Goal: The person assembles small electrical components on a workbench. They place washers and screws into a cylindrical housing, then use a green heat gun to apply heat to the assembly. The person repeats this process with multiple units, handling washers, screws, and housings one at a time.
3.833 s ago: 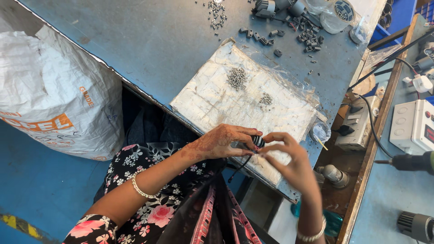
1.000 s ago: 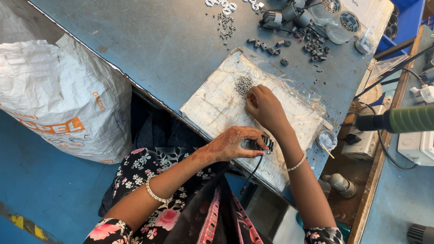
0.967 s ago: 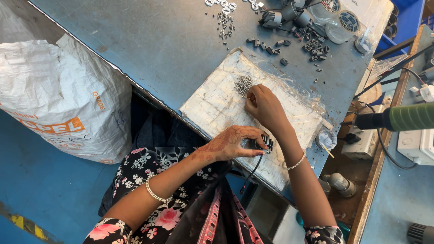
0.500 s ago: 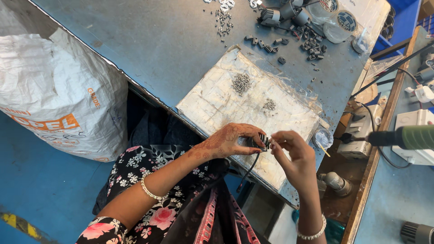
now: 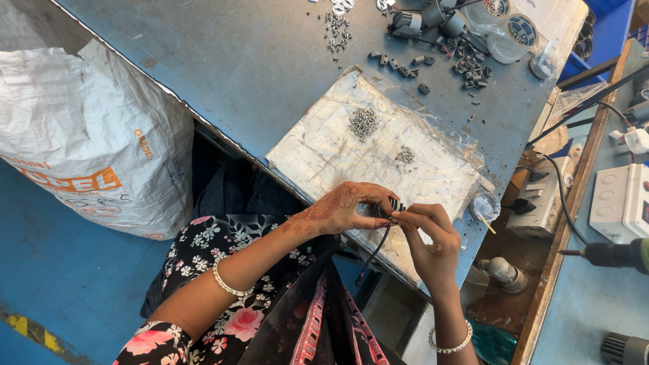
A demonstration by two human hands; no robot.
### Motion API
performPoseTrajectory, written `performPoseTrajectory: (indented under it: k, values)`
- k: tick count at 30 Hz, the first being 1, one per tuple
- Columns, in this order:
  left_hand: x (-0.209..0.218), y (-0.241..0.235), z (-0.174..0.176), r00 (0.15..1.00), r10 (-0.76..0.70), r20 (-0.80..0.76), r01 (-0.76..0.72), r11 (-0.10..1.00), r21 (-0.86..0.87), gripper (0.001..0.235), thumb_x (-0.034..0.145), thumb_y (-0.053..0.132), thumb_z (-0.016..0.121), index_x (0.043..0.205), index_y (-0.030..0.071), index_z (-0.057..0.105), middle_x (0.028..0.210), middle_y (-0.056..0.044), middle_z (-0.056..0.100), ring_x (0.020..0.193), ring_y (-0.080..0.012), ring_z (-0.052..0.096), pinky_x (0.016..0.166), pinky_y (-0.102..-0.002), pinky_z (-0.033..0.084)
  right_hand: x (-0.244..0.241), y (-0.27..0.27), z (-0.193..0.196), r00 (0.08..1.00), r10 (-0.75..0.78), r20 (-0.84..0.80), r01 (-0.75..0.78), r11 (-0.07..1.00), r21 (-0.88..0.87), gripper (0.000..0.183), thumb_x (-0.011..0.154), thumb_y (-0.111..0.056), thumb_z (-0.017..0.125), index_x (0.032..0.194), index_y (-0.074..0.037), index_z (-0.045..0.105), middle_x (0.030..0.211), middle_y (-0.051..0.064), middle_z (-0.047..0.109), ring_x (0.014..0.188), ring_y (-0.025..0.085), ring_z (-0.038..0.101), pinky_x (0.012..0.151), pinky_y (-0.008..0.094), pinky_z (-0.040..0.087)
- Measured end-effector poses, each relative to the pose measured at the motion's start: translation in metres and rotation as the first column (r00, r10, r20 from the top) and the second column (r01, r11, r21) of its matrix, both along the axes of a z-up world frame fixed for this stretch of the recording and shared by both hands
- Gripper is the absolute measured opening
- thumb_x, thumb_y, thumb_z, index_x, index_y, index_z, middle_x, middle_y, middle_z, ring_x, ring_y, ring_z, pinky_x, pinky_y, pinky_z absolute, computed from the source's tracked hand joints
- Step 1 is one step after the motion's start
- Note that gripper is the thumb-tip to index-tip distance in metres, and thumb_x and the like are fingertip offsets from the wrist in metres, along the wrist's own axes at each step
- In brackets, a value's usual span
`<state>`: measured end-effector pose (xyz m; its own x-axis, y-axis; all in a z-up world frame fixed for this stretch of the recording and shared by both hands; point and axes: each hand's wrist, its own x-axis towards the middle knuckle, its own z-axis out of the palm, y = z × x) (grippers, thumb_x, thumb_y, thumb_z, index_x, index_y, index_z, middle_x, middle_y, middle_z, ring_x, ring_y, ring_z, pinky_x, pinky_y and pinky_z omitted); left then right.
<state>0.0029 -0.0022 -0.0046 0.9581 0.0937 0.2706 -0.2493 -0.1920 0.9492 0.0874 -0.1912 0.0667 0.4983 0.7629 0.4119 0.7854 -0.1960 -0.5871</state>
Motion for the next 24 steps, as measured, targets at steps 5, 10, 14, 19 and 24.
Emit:
performPoseTrajectory:
  k: [5,10,14,19,24]
  values:
    - [-0.001,0.001,0.001,1.0,-0.024,0.018,0.025,0.999,-0.03,0.024,0.084,0.026,0.081,0.102,0.012,0.075,0.129,-0.004,0.073,0.114,-0.0144,0.071,0.103,-0.033,0.055,0.005,0.0,0.004,0.973,0.108,0.202,-0.104,0.994,-0.031,0.027,0.081,0.006,0.077,0.104,-0.007,0.078,0.099,0.006,0.07,0.09,0.022,0.069,0.079,0.033,0.055]
    - [0.001,0.0,0.0,1.0,-0.023,0.004,0.023,0.997,-0.072,0.024,0.083,0.024,0.082,0.103,0.012,0.077,0.133,-0.005,0.069,0.115,-0.0162,0.07,0.103,-0.033,0.055,0.004,-0.002,0.007,0.938,0.153,0.312,-0.132,0.988,-0.085,0.03,0.08,0.007,0.078,0.107,-0.004,0.077,0.099,0.009,0.067,0.091,0.024,0.069,0.076,0.035,0.057]
    - [0.001,0.0,-0.003,0.999,-0.041,-0.002,0.04,0.993,-0.111,0.023,0.083,0.022,0.081,0.102,0.01,0.076,0.135,-0.006,0.068,0.113,-0.016,0.071,0.103,-0.033,0.056,0.005,-0.001,0.01,0.87,0.239,0.43,-0.191,0.97,-0.153,0.029,0.081,0.005,0.078,0.11,-0.001,0.074,0.102,0.01,0.066,0.093,0.025,0.069,0.076,0.037,0.058]
    - [0.001,0.0,0.0,0.999,-0.03,-0.038,0.026,0.995,-0.097,0.022,0.082,0.021,0.081,0.1,0.009,0.075,0.133,-0.007,0.07,0.111,-0.0157,0.072,0.102,-0.033,0.056,0.005,-0.001,0.022,0.917,0.261,0.302,-0.2,0.955,-0.218,0.028,0.081,0.003,0.077,0.108,-0.005,0.074,0.106,0.01,0.067,0.099,0.027,0.067,0.081,0.039,0.056]
    - [-0.001,0.0,0.0,0.999,-0.045,-0.007,0.044,0.988,-0.148,0.022,0.082,0.022,0.081,0.098,0.008,0.075,0.132,-0.006,0.069,0.111,-0.0158,0.071,0.102,-0.033,0.057,-0.001,-0.003,0.018,0.984,0.166,0.063,-0.154,0.976,-0.153,0.032,0.085,0.005,0.071,0.113,-0.009,0.075,0.113,0.01,0.065,0.104,0.026,0.066,0.089,0.036,0.055]
